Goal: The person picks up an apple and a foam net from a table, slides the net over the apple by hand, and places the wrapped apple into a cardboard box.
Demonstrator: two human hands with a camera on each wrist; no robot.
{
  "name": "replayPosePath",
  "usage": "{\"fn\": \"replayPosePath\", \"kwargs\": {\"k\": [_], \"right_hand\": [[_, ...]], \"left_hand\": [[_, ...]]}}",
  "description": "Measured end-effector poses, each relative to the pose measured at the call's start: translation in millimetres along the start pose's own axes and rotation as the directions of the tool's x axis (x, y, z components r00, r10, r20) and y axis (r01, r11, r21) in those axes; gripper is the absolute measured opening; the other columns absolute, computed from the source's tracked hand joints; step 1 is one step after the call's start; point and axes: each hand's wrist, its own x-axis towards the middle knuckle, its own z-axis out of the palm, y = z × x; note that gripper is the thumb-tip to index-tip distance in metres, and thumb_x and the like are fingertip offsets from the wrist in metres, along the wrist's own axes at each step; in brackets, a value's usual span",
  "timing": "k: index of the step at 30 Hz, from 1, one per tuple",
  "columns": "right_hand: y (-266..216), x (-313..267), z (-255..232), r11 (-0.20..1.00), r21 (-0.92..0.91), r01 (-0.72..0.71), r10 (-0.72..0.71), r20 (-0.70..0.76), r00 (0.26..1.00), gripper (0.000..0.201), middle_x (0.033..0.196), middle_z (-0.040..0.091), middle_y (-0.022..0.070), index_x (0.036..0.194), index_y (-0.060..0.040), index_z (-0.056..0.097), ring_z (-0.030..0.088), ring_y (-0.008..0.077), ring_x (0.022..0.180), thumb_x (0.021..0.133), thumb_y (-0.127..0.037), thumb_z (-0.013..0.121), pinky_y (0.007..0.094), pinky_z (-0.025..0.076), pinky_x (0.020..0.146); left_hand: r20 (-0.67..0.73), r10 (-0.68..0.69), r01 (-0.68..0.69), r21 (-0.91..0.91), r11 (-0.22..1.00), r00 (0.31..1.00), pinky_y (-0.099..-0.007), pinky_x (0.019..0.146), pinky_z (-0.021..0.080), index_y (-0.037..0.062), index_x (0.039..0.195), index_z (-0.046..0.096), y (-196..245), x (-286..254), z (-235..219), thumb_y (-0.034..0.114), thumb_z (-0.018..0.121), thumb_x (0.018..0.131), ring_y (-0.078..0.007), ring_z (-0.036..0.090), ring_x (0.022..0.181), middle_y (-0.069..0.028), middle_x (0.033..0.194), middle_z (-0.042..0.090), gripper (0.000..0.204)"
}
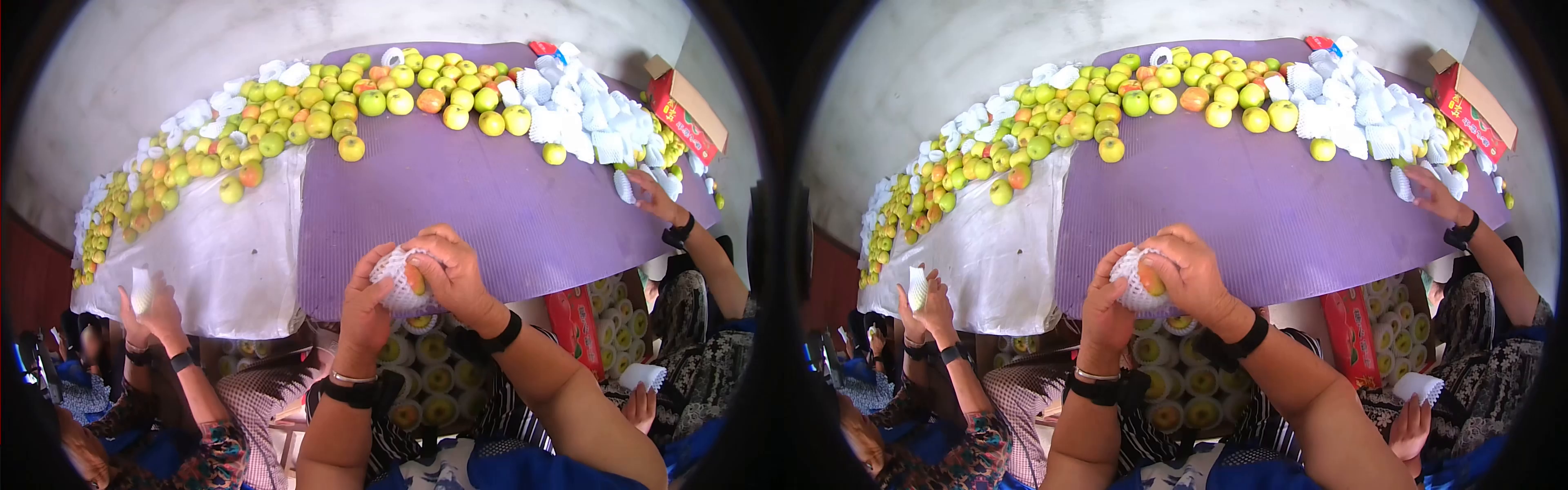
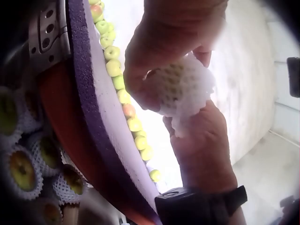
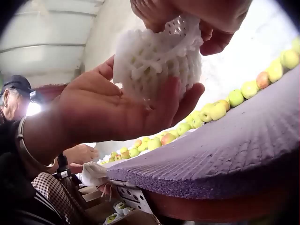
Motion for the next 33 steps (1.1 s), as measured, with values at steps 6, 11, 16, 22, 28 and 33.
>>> {"fn": "replayPosePath", "kwargs": {"k": [6,11,16,22,28,33], "right_hand": [[4,2,-6,0.425,0.679,-0.598,0.567,0.316,0.761,0.016,0.077,0.057,0.0005,0.085,-0.0001,0.059,0.051,0.0069,0.071,0.089,-0.014,0.053,0.0229,0.045,0.063],[11,1,-3,0.46,0.608,-0.647,0.579,0.347,0.738,0.012,0.077,0.055,-0.0021,0.088,-0.002,0.058,0.049,0.004,0.069,0.089,-0.013,0.052,0.0207,0.044,0.061],[13,0,0,0.278,0.694,-0.664,0.684,0.342,0.644,0.009,0.08,0.058,0.0017,0.09,-0.0015,0.056,0.054,0.0078,0.069,0.088,-0.009,0.053,0.0228,0.046,0.062],[13,0,14,0.044,0.86,-0.509,0.814,0.264,0.518,0.012,0.082,0.059,0.0051,0.09,0.0004,0.055,0.056,0.0127,0.069,0.089,-0.011,0.05,0.0264,0.047,0.064],[22,-13,26,0.669,0.565,-0.482,0.638,-0.105,0.763,0.017,0.074,0.057,0.0033,0.088,0.0012,0.055,0.053,0.0133,0.066,0.091,-0.014,0.047,0.0275,0.046,0.064],[13,-14,33,0.924,0.189,-0.332,0.371,-0.245,0.895,0.017,0.069,0.055,0.008,0.088,0.0005,0.054,0.051,0.0136,0.065,0.092,-0.015,0.046,0.0285,0.044,0.061]], "left_hand": [[0.133,-0.032,0.03,0.022,0.999,0.991,-0.037,0.096,0.039,-0.0003,0.12,0.045,3,-1,-6,0.015,0.057,0.077,-0.0257,0.05,0.109,-0.0125,0.117,0.052,0.047],[0.049,0.079,-0.078,-0.02,0.997,0.996,-0.0397,0.099,0.036,0.0002,0.123,0.041,8,-1,-2,0.018,0.055,0.077,-0.0271,0.047,0.113,-0.0134,0.121,0.048,0.051],[0.056,0.117,-0.111,-0.114,0.987,0.992,-0.0423,0.102,0.031,0.0013,0.126,0.038,4,2,-4,0.017,0.054,0.078,-0.028,0.042,0.119,-0.0144,0.125,0.044,0.053],[-0.003,0.086,-0.081,-0.358,0.93,0.996,-0.0426,0.104,0.028,0.0018,0.129,0.037,-17,5,-4,0.019,0.046,0.085,-0.0279,0.039,0.122,-0.0128,0.129,0.042,0.048],[0.067,-0.004,0.04,-0.56,0.828,0.998,-0.0424,0.106,0.027,0.0023,0.128,0.039,-30,5,-8,0.026,0.037,0.092,-0.0267,0.038,0.123,-0.0116,0.132,0.042,0.043],[0.013,-0.014,0.019,-0.601,0.799,1.0,-0.0436,0.105,0.029,0.0027,0.126,0.042,-33,6,-9,0.027,0.036,0.092,-0.0277,0.04,0.122,-0.0119,0.131,0.043,0.041]]}}
